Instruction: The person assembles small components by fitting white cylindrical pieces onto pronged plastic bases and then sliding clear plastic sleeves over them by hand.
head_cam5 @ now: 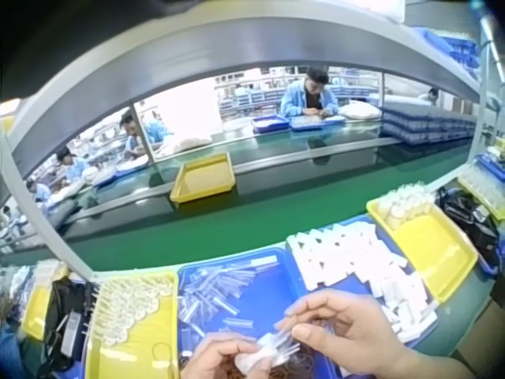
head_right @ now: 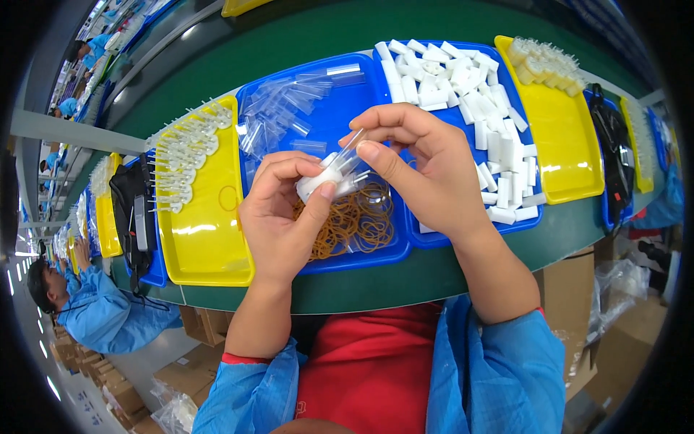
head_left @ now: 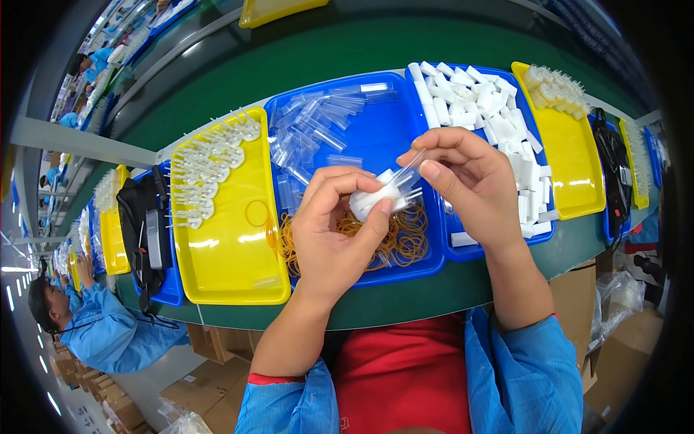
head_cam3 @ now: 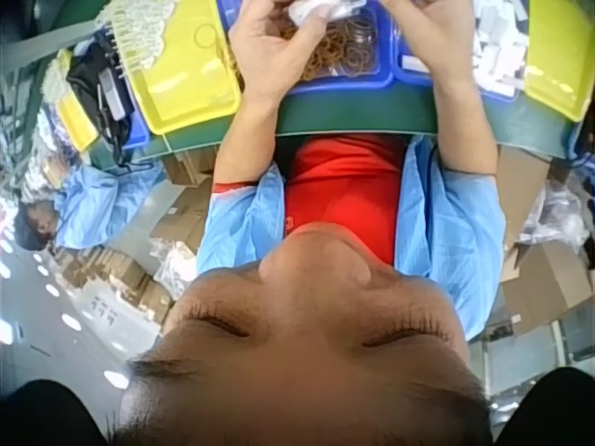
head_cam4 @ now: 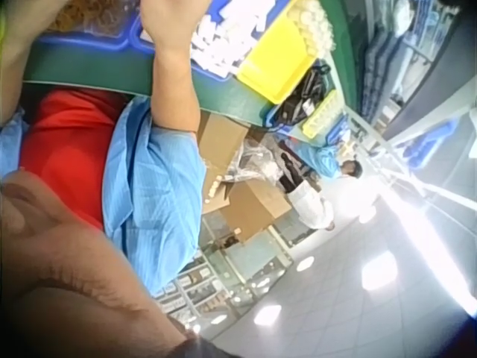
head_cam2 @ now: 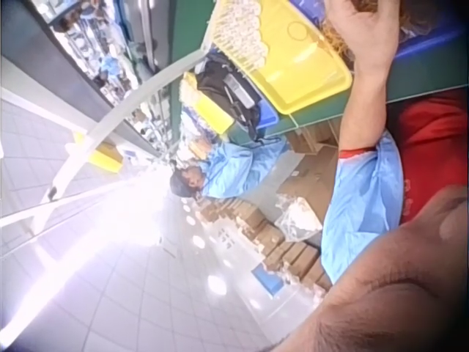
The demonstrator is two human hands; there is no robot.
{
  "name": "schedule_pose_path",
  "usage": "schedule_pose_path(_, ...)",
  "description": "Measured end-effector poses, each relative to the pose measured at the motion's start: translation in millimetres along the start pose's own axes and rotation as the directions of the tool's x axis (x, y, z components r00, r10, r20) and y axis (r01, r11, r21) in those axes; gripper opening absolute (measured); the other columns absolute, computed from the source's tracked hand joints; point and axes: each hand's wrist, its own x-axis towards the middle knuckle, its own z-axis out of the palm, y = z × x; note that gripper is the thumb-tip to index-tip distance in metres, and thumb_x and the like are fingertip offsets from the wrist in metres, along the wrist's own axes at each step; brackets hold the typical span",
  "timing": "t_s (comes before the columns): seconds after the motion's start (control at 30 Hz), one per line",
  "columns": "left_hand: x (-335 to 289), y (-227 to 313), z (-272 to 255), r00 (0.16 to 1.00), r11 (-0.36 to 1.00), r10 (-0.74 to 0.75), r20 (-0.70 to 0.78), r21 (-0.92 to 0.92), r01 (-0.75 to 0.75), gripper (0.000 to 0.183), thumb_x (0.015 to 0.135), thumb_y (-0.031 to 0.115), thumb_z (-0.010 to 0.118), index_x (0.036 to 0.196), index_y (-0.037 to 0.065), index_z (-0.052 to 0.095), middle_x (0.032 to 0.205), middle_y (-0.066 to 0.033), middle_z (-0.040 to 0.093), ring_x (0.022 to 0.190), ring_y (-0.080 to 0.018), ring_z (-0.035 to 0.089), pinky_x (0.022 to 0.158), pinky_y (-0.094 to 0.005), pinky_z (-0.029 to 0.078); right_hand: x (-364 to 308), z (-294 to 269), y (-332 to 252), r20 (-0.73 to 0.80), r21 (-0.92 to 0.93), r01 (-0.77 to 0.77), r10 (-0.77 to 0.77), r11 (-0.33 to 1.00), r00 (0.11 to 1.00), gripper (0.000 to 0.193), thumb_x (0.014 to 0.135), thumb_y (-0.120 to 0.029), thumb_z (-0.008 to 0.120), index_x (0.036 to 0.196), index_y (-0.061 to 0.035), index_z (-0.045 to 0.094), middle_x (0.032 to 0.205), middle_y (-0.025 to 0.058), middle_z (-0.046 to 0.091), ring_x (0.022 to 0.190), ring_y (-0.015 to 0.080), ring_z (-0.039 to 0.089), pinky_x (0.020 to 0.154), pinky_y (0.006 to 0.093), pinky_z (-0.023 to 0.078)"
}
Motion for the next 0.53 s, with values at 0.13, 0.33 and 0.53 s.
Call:
schedule_pose_path(0.13, 1.6, -0.6, -0.7, 1.0, 1.0, 0.023, 0.02, 0.015, -0.024, 0.027, 0.094, -0.007, 0.084, 0.118, 0.0, 0.073, 0.125, -0.01, 0.066, 0.114, -0.0179, 0.07, 0.096, -0.031, 0.06, 0.9, -2.2, 3.3, 0.025, 0.055, 0.004, -0.005, 0.998, 1.0, 0.026, 0.108, -0.005, 0.075, 0.133, 0.0018, 0.071, 0.119, 0.0125, 0.082, 0.113, 0.0162, 0.078, 0.09, 0.027, 0.056)
schedule_pose_path(0.33, 1.7, 0.0, -1.4, 1.0, 1.0, 0.012, 0.014, 0.008, -0.012, 0.028, 0.094, -0.007, 0.085, 0.119, 0.0, 0.074, 0.125, -0.0103, 0.066, 0.115, -0.0182, 0.07, 0.097, -0.0312, 0.059, 0.9, -2.8, 4.0, 0.028, 0.023, 0.055, -0.055, 0.998, 0.998, 0.028, 0.105, -0.006, 0.079, 0.131, -0.0002, 0.072, 0.121, 0.0101, 0.082, 0.114, 0.0163, 0.078, 0.085, 0.026, 0.053)
schedule_pose_path(0.53, 1.1, -1.7, -1.5, 1.0, 1.0, 0.01, -0.012, -0.012, -0.01, 0.029, 0.094, -0.006, 0.085, 0.12, 0.001, 0.074, 0.127, -0.0109, 0.066, 0.118, -0.0188, 0.069, 0.098, -0.031, 0.059, -2.7, -2.1, 5.3, 0.022, -0.051, 0.069, -0.067, 0.996, 0.997, 0.03, 0.106, -0.01, 0.078, 0.135, -0.005, 0.074, 0.128, 0.0104, 0.082, 0.121, 0.0167, 0.076, 0.086, 0.027, 0.053)
